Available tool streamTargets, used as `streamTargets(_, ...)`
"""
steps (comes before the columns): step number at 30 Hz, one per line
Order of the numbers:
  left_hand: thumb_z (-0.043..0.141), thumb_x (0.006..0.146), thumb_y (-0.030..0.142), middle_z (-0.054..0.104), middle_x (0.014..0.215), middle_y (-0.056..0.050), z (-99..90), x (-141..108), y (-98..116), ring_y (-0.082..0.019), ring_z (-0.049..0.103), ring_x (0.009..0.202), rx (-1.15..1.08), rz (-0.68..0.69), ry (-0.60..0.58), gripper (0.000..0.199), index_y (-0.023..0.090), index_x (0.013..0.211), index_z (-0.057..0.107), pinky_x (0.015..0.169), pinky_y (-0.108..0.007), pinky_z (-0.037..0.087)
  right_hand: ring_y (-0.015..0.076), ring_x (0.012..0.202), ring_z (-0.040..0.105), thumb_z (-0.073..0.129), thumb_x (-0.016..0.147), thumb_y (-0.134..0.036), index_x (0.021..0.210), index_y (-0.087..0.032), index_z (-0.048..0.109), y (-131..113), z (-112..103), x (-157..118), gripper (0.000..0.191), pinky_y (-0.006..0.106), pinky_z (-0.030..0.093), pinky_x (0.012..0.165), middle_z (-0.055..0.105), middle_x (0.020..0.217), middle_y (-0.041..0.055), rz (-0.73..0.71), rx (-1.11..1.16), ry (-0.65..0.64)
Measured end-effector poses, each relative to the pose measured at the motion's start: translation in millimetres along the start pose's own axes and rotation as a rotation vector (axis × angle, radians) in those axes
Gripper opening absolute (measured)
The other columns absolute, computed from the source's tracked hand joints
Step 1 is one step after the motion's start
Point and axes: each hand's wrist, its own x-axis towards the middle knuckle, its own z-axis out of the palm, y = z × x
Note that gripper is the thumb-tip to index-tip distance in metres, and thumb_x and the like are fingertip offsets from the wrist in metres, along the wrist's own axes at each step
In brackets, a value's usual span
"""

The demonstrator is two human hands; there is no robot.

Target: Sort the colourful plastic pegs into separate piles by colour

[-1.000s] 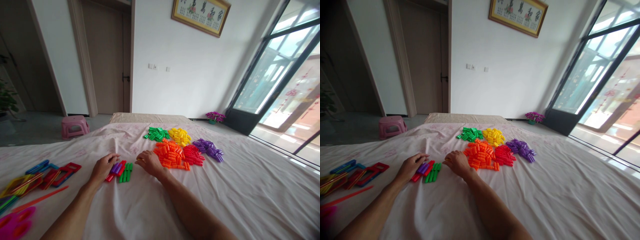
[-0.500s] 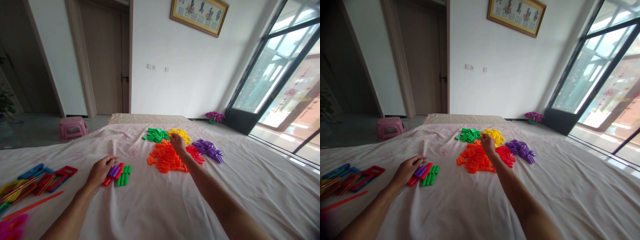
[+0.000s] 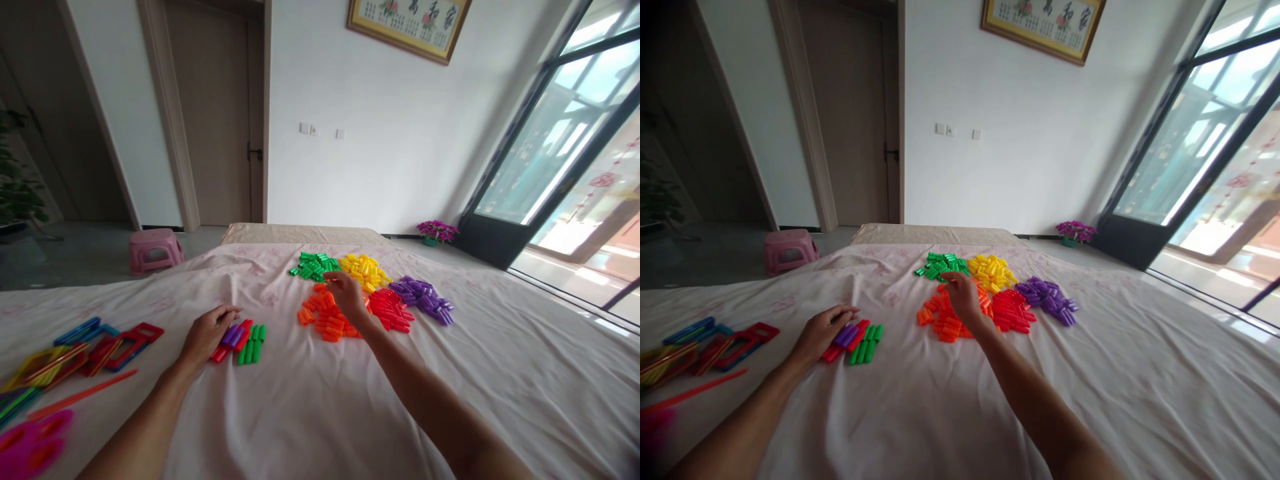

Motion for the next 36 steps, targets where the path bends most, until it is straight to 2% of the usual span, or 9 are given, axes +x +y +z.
streamTargets(3,0.054,0.081,0.052,0.077,0.099,-0.006,-0.6,-3,6,-0.023,0.070,0.095,-0.067,0.034,-0.001,0.045,0.019,0.106,0.071,0.083,-0.028,0.052,0.0168,0.085,0.067,0.049,0.082,-0.013,0.103,-0.021,0.070,-42,34,-36,0.031,0.030,0.053,0.080,0.072,0.099,0.0035,-0.144,0.061,-0.277)
streamTargets(6,0.056,0.081,0.052,0.076,0.101,-0.007,-0.8,-7,11,-0.023,0.069,0.097,-0.120,0.057,0.005,0.045,0.017,0.105,0.071,0.084,-0.028,0.052,0.0168,0.091,0.067,0.050,0.084,-0.012,0.115,-0.023,0.066,-68,62,-62,0.037,0.028,0.052,0.083,0.070,0.110,0.0042,-0.180,0.016,-0.432)
streamTargets(10,0.056,0.082,0.050,0.075,0.102,-0.005,-0.3,-11,15,-0.022,0.068,0.096,-0.061,0.097,0.000,0.040,0.018,0.102,0.071,0.086,-0.028,0.051,0.0251,0.106,0.063,0.064,0.083,-0.028,0.135,-0.019,0.052,-80,91,-77,0.055,0.036,0.050,0.089,0.063,0.127,0.0117,-0.148,-0.192,-0.577)
streamTargets(13,0.054,0.083,0.049,0.076,0.098,-0.004,-0.1,-11,15,-0.022,0.069,0.093,0.008,0.100,-0.012,0.040,0.019,0.102,0.072,0.085,-0.028,0.051,0.0301,0.114,0.057,0.073,0.076,-0.046,0.136,-0.020,0.050,-83,103,-82,0.069,0.042,0.046,0.094,0.062,0.127,0.0123,-0.190,-0.301,-0.611)
streamTargets(16,0.052,0.084,0.048,0.076,0.094,-0.005,-0.3,-8,11,-0.022,0.069,0.092,0.016,0.074,-0.014,0.039,0.019,0.103,0.071,0.083,-0.027,0.052,0.0284,0.112,0.056,0.073,0.076,-0.050,0.133,-0.023,0.052,-86,106,-87,0.067,0.042,0.044,0.095,0.064,0.122,0.0092,-0.220,-0.319,-0.593)
streamTargets(21,0.050,0.085,0.045,0.077,0.094,-0.005,-0.7,-6,6,-0.021,0.070,0.093,0.000,0.069,-0.024,0.040,0.019,0.108,0.070,0.081,-0.026,0.052,0.0252,0.110,0.055,0.070,0.080,-0.041,0.129,-0.024,0.055,-84,101,-91,0.054,0.037,0.041,0.095,0.064,0.118,0.0069,-0.220,-0.316,-0.540)
streamTargets(25,0.050,0.086,0.044,0.077,0.094,-0.005,-0.7,-7,7,-0.021,0.070,0.092,0.027,0.072,-0.019,0.041,0.019,0.110,0.070,0.079,-0.026,0.052,0.0253,0.108,0.054,0.070,0.079,-0.042,0.126,-0.024,0.059,-80,96,-91,0.052,0.038,0.041,0.093,0.063,0.112,0.0073,-0.214,-0.339,-0.500)
streamTargets(32,0.050,0.084,0.042,0.077,0.094,-0.005,-0.4,-7,10,-0.021,0.070,0.093,0.038,0.049,-0.011,0.036,0.020,0.103,0.071,0.081,-0.026,0.051,0.0228,0.098,0.057,0.077,0.069,-0.056,0.117,-0.023,0.065,-70,87,-84,0.059,0.035,0.045,0.084,0.060,0.109,0.0077,-0.079,-0.281,-0.546)
streamTargets(36,0.049,0.084,0.041,0.077,0.095,-0.005,0.1,-7,10,-0.021,0.070,0.093,0.044,0.051,-0.017,0.037,0.020,0.106,0.070,0.081,-0.026,0.051,0.0153,0.085,0.059,0.079,0.071,-0.036,0.103,-0.021,0.069,-69,81,-77,0.037,0.026,0.046,0.075,0.060,0.104,0.0058,0.024,-0.156,-0.565)
